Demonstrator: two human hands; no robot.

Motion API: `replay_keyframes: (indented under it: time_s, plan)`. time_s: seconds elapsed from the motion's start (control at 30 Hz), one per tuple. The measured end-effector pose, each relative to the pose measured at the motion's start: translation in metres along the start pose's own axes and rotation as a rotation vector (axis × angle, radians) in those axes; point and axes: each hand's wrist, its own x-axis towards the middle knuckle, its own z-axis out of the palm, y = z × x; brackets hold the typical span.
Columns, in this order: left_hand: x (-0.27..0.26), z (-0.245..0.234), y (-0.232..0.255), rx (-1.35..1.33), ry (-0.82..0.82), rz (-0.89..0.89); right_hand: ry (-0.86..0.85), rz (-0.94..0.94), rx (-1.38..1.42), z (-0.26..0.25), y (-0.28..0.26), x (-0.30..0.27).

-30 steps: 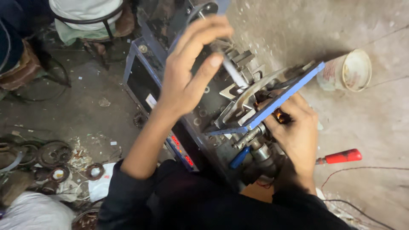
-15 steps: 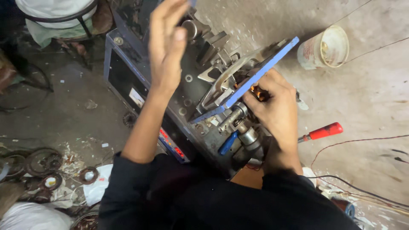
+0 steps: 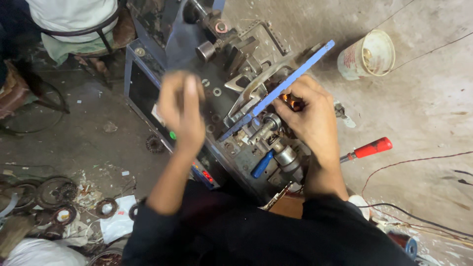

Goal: The person operates a benchtop machine by repeatedly pressing a green button and adjusting a metal component on the machine's platform. The person handles the component with both hands, positioning it under a rotating part of the machine.

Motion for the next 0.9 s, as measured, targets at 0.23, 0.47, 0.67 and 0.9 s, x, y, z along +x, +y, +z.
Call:
replay_keyframes:
  time_s: [0.23, 0.47, 0.67, 0.9]
  plan:
    - [-0.117, 0.017, 0.021, 0.200, -0.401, -0.055, -0.025, 0.030, 0.025, 0.000, 0.001, -0.001]
    - [-0.114, 0.071, -0.010, -0.116, -0.365, -0.592, -0.016, -0.031, -0.009, 0.000, -0.003, -0.001]
    - [-0.109, 0.070, 0.006, -0.039, -0.351, -0.267, -0.021, -0.087, 0.012, -0.002, 0.003, -0.003]
    - [-0.100, 0.073, 0.026, -0.243, -0.352, -0.615, 0.014, -0.163, -0.005, -0.006, 0.008, -0.013]
